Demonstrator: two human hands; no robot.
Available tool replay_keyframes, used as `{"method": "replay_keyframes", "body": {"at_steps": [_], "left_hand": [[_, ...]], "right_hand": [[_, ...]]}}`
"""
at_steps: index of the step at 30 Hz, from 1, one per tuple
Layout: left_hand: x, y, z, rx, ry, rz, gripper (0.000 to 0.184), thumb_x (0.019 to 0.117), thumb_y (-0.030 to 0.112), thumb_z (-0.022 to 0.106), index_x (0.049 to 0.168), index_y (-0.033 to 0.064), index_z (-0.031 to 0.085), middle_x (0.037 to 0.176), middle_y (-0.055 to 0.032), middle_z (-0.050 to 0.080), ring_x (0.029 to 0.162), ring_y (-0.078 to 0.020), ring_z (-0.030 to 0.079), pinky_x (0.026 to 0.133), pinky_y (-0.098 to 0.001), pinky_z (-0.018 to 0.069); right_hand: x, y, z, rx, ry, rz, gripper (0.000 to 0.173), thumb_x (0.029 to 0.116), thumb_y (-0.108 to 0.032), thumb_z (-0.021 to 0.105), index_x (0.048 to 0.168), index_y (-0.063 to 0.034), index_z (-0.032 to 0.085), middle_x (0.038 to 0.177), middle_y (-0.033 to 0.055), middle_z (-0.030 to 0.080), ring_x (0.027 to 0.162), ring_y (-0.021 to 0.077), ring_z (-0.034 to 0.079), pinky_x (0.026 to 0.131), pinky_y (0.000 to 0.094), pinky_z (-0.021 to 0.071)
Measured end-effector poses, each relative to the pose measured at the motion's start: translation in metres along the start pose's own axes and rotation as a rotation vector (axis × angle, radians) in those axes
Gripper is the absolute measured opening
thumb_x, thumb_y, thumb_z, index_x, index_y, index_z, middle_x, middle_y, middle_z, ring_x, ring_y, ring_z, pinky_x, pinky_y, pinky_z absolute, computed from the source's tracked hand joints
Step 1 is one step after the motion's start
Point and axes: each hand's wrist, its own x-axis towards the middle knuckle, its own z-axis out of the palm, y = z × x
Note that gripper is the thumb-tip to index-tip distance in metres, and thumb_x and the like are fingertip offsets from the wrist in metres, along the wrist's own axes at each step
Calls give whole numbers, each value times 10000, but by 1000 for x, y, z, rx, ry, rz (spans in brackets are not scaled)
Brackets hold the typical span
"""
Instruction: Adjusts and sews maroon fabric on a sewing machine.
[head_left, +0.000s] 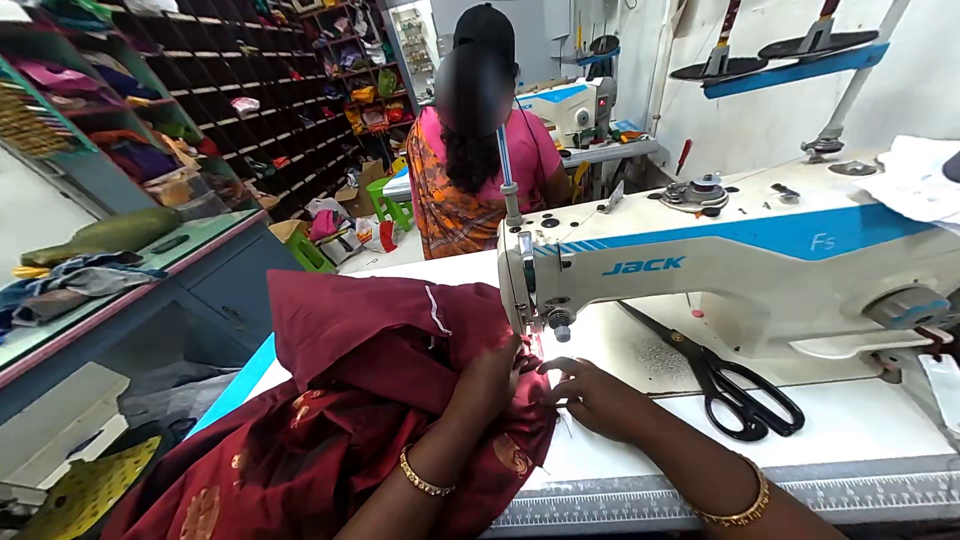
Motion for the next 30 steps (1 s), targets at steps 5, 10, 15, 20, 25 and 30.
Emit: {"method": "replay_keyframes", "body": {"at_steps": [5,10,15,20,25,30], "left_hand": [[0,2,1,16,-10,-29,285,1058,154,548,1321,54,594,1017,-203,716,981,-390,708,866,-573,547],[0,-5,7,-64,72,70,253,1026,107,581,1255,3,602,984,-176,702,944,-335,704,865,-514,558],[-5,-23,18,-143,254,409,155,864,-91,650,904,8,762,999,-131,752,1027,-302,711,960,-531,530],[-1,-27,28,-78,339,426,185,911,28,691,1068,49,785,1072,-113,755,1059,-286,707,965,-534,518],[-1,-27,34,27,472,498,166,883,11,726,1032,44,793,993,-123,755,988,-295,724,902,-509,549],[-5,-21,31,36,419,325,274,915,69,723,1172,-25,730,1086,-174,746,1065,-342,707,975,-548,517]], "right_hand": [[2,-2,2,-41,-41,44,290,1012,-32,486,1143,-38,746,1465,106,584,1279,295,565,1092,430,412],[4,-6,5,-81,-97,93,332,987,-27,477,1222,-65,709,1458,119,582,1309,318,532,1097,470,398],[5,-13,6,-148,-108,121,309,978,-24,500,1194,-79,714,1359,105,646,1290,331,528,1078,488,398],[6,-14,6,-168,-98,133,286,978,-32,520,1169,-98,723,1265,77,688,1284,331,516,1057,494,394],[5,-13,7,-178,-85,125,276,986,-45,518,1163,-97,723,1240,76,697,1280,323,519,1054,480,395],[5,-13,7,-170,-93,128,284,991,-47,521,1182,-92,725,1298,85,678,1309,336,505,1062,485,397]]}}
